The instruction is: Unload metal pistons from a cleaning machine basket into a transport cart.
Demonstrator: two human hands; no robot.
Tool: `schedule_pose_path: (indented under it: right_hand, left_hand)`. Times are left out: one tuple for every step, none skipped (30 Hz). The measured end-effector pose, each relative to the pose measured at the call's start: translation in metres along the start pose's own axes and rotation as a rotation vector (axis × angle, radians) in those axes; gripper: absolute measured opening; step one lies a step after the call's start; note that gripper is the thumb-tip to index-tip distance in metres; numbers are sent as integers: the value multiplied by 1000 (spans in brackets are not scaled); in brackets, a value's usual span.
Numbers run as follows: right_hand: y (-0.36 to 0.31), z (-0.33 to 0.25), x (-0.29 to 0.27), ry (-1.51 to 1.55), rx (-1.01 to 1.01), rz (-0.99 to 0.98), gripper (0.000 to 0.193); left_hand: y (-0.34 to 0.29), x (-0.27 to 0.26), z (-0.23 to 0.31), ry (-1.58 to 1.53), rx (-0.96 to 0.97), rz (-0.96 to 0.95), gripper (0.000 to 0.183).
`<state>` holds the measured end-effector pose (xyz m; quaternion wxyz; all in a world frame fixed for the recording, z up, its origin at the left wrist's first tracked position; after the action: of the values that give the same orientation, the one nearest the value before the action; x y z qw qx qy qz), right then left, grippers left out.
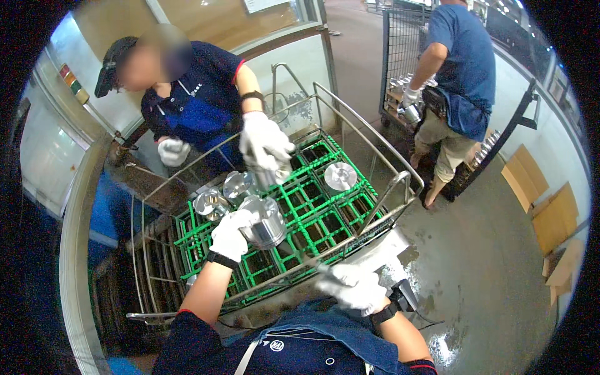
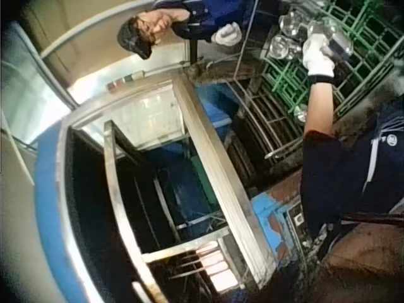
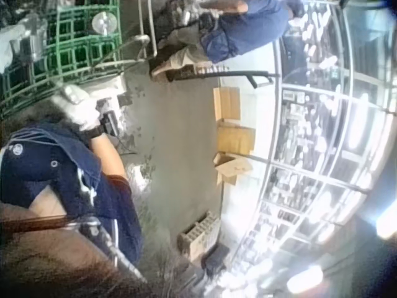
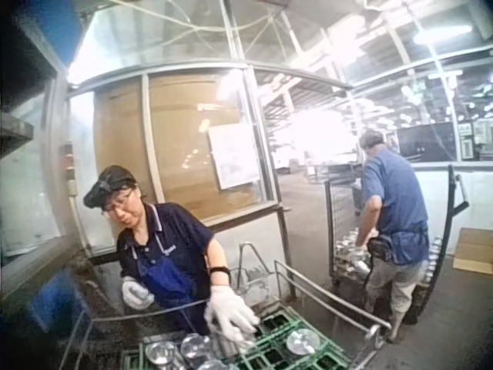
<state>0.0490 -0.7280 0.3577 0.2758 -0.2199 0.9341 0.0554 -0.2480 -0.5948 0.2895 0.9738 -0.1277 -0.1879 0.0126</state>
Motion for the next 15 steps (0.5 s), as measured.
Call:
schedule_pose_path:
  right_hand:
    - [0, 8, 10, -115, -504, 233, 40]
    - [-4, 19, 14, 62, -222, 57, 42]
    - [-7, 13, 18, 245, 40, -130, 46]
    - [-10, 19, 12, 251, 160, -37, 46]
    - [-8, 29, 8, 266, 270, 46, 46]
    - [-7, 42, 2, 8, 233, 9, 45]
    - [-13, 45, -3, 9, 230, 13, 45]
    - [-29, 47, -1, 246, 281, -105, 46]
    - [-46, 53, 5, 492, 315, -235, 46]
    - [-71, 99, 4, 827, 212, -305, 47]
    - [-105, 147, 4, 857, 179, -88, 44]
    - [-112, 158, -6, 1098, 400, 56, 42]
    - [-109, 159, -14, 1336, 621, 182, 40]
    - [-99, 160, -34, 797, 732, 267, 41]
    - [-87, 154, -52, 251, 807, 336, 43]
  left_hand:
    - [7, 2, -6, 0, -11, -14, 21]
    - [16, -5, -15, 42, -38, 59, 20]
    - [17, -21, -16, 87, -48, 152, 19]
    - [28, -31, -27, 96, -64, 129, 21]
    - [34, -48, -35, 113, -74, 121, 22]
    - [35, -53, -42, 162, -65, 120, 21]
    - [34, -75, -47, 197, -62, 195, 20]
    - [32, -88, -50, 214, -75, 179, 22]
    - [28, -101, -47, 237, -81, 179, 25]
    - [29, -80, -34, 588, -65, 199, 28]
    - [28, -47, -15, 934, -38, 201, 32]
    - [21, -29, 15, 1405, 178, 351, 43]
    - [21, -32, 31, 1397, 339, 416, 47]
    - [23, -32, 40, 1217, 365, 352, 47]
    - [22, -8, 60, 1037, 381, 280, 47]
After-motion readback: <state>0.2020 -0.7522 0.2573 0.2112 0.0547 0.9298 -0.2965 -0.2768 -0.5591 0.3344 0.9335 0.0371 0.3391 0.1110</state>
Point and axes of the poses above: each hand's wrist, its own y-axis towards the middle knuckle, its own x-axis out of the palm, z = x × y, the point moved 4 cm from there along y, towards the middle knuckle, and after that the axes turned 4 degrees about -x, right-handed, at the moved point
